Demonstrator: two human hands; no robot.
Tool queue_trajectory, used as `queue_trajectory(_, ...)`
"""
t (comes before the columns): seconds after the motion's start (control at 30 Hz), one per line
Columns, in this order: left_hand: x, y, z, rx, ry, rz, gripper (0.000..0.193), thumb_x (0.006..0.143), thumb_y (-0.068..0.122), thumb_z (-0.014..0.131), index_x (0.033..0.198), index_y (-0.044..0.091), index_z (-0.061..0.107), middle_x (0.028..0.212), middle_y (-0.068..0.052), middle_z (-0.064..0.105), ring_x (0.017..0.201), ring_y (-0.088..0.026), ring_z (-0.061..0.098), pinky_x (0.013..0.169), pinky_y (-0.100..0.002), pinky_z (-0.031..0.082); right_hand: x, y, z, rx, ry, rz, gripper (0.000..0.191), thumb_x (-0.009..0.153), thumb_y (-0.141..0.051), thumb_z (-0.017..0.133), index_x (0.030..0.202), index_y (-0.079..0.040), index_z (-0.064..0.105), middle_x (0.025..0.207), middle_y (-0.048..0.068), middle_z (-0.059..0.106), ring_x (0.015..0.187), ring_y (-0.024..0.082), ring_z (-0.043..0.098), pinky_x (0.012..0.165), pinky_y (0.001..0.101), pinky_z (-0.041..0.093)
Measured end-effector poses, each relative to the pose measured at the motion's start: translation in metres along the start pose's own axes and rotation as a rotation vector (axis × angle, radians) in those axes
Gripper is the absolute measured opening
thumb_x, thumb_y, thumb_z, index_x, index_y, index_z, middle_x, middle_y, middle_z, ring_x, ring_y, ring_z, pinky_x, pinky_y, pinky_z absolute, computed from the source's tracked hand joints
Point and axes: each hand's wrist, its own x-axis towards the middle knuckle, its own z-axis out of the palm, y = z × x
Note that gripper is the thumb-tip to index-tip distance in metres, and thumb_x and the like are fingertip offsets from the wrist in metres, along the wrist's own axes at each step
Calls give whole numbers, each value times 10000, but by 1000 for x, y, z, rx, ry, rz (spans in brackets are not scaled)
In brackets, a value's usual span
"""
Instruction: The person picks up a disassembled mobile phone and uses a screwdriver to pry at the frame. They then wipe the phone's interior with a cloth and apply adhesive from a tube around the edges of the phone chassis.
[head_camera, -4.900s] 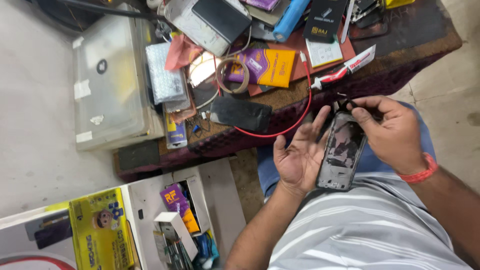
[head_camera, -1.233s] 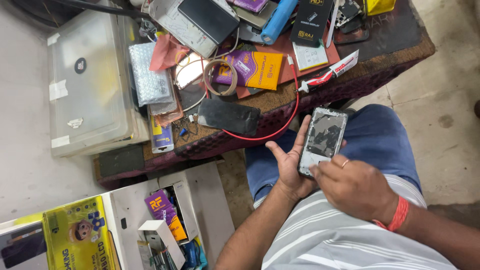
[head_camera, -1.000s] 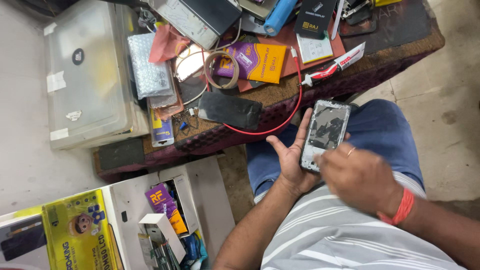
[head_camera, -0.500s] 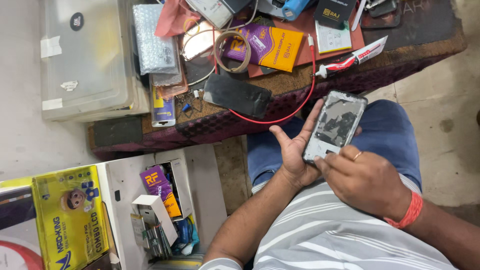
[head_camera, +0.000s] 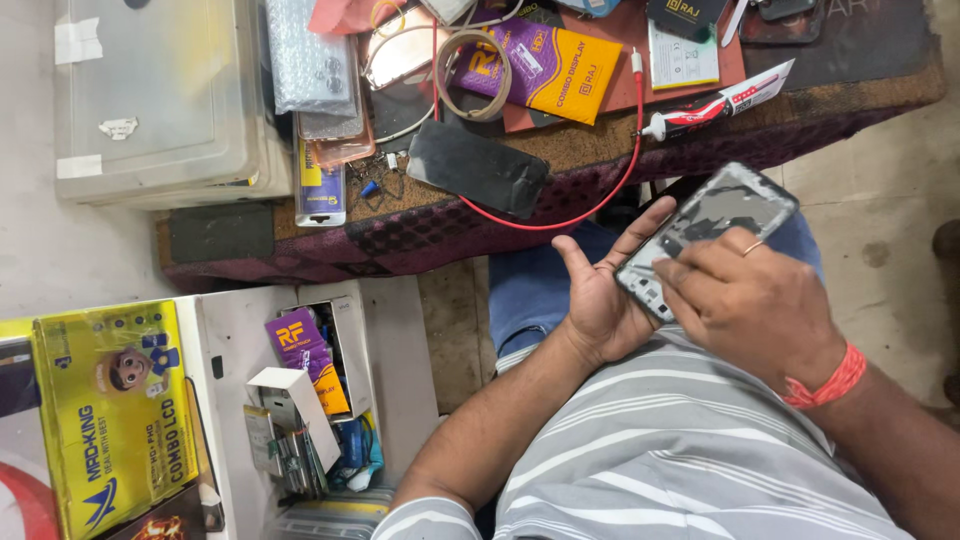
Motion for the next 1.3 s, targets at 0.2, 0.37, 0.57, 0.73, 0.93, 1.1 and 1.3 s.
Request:
queue_trajectory(0.2, 3, -6, -11, 29, 0, -28, 1176, 912, 987, 88, 1614, 108, 430, 1546, -211, 503, 1404, -341, 519, 1201, -503, 428, -3, 1, 1, 25, 43, 123, 195, 801, -181, 779, 991, -150, 810, 908, -36, 702, 816, 173, 643, 652, 320, 533)
queue_trajectory(0.37, 3, -6, -5, 26, 45, -36, 1123, 936, 948, 94, 1637, 134, 422, 1573, -192, 495, 1415, -348, 507, 1196, -513, 418, -7, -1, 0, 9, 30, 143, 219, 784, -163, 765, 994, -148, 822, 901, -28, 699, 815, 175, 649, 642, 320, 533)
queue_trajectory(0.57, 0, 0, 2, -114, -153, -14, 1191, 944, 981, 78, 1642, 84, 432, 1557, -239, 499, 1409, -380, 509, 1187, -532, 429, -4, -5, 3, 31, 22, 128, 216, 786, -150, 758, 992, -136, 823, 847, -25, 687, 758, 181, 631, 591, 324, 521)
queue_trajectory(0.73, 1, 1, 4, 20, 18, -11, 1145, 922, 945, 53, 1616, 116, 432, 1551, -220, 489, 1397, -356, 512, 1187, -503, 425, -2, -8, 4, 68, 49, 139, 208, 770, -164, 767, 968, -121, 816, 865, -16, 690, 781, 184, 632, 614, 332, 529)
queue_trajectory(0.93, 10, -8, 0, 46, 13, 3, 748, 1117, 651, 249, 1648, 156, 428, 1476, -143, 579, 1261, -294, 604, 1010, -446, 540, 5, 26, -3, 108, 146, 140, 211, 741, -177, 780, 946, -145, 819, 871, -31, 709, 757, 186, 635, 627, 328, 540)
queue_trajectory(1.1, 10, -13, 1, 157, 94, -28, 522, 1147, 483, 466, 1520, 118, 491, 1339, -84, 622, 1106, -223, 645, 864, -375, 582, 2, 50, -9, 139, 145, 252, 167, 755, -172, 790, 918, -152, 820, 860, -34, 721, 765, 184, 662, 624, 325, 544)
queue_trajectory(1.3, 9, -8, 18, 391, 103, 55, 462, 1057, 217, 596, 1494, 114, 489, 1384, -86, 630, 1196, -237, 668, 962, -470, 609, 0, 42, -4, 148, 192, 212, 213, 746, -139, 778, 956, -136, 817, 871, -11, 719, 775, 190, 675, 640, 326, 549)
